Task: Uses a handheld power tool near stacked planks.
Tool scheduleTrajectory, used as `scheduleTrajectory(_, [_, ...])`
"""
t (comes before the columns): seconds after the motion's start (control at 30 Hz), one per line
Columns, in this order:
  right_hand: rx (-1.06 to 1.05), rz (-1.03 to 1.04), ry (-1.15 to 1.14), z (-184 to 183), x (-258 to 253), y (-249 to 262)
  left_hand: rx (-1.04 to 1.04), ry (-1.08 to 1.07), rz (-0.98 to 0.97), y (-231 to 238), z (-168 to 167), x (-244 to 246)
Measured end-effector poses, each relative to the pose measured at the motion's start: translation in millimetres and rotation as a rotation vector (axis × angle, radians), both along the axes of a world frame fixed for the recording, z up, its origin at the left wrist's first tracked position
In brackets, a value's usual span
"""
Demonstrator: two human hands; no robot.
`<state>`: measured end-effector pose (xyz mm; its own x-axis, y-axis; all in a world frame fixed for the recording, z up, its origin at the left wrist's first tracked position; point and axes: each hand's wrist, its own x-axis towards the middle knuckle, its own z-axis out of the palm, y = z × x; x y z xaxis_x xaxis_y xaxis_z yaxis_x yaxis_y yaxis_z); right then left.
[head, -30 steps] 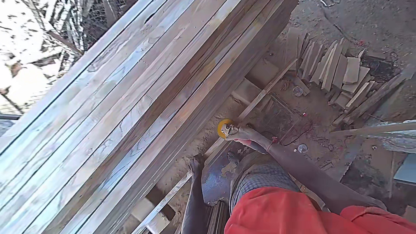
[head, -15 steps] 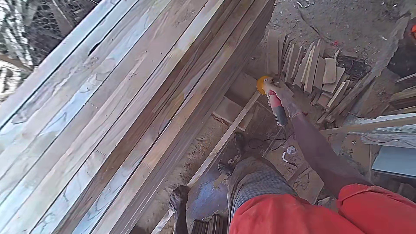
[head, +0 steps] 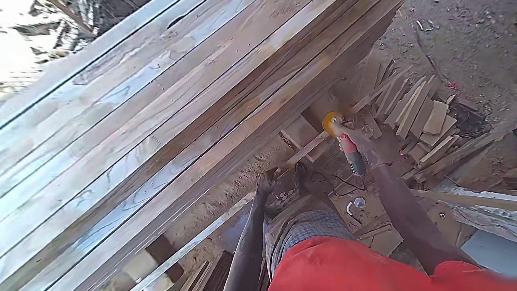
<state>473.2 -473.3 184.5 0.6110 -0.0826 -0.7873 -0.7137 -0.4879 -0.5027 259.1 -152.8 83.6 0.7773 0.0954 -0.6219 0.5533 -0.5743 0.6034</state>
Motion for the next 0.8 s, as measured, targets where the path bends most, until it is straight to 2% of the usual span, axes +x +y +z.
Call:
scheduleTrajectory(0.1, [0.038,0.119,-0.002,-30,-30,32,-0.025,-0.013,-0.103,21,3,-21])
scheduleTrajectory(0.17, [0.035,0.168,0.004,-47,-55,57,0.041,0.110,-0.151,52,-2,-59])
scheduleTrajectory(0.2, [0.030,0.184,0.005,-51,-69,70,0.082,0.157,-0.153,72,-12,-85])
scheduleTrajectory(0.3, [0.065,0.204,0.001,-59,-120,110,0.242,0.109,-0.086,143,-63,-192])
scheduleTrajectory(0.47, [0.006,0.315,0.033,-68,-215,184,0.417,0.297,-0.007,264,-74,-359])
scheduleTrajectory(0.57, [0.037,0.450,0.055,-82,-269,232,0.483,0.307,0.159,312,-80,-447])
scheduleTrajectory(0.67, [0.084,0.584,0.086,-85,-327,284,0.482,0.225,0.227,335,-88,-483])
scheduleTrajectory(0.8, [0.046,0.805,0.085,-93,-390,348,0.449,0.230,0.223,335,-100,-478])
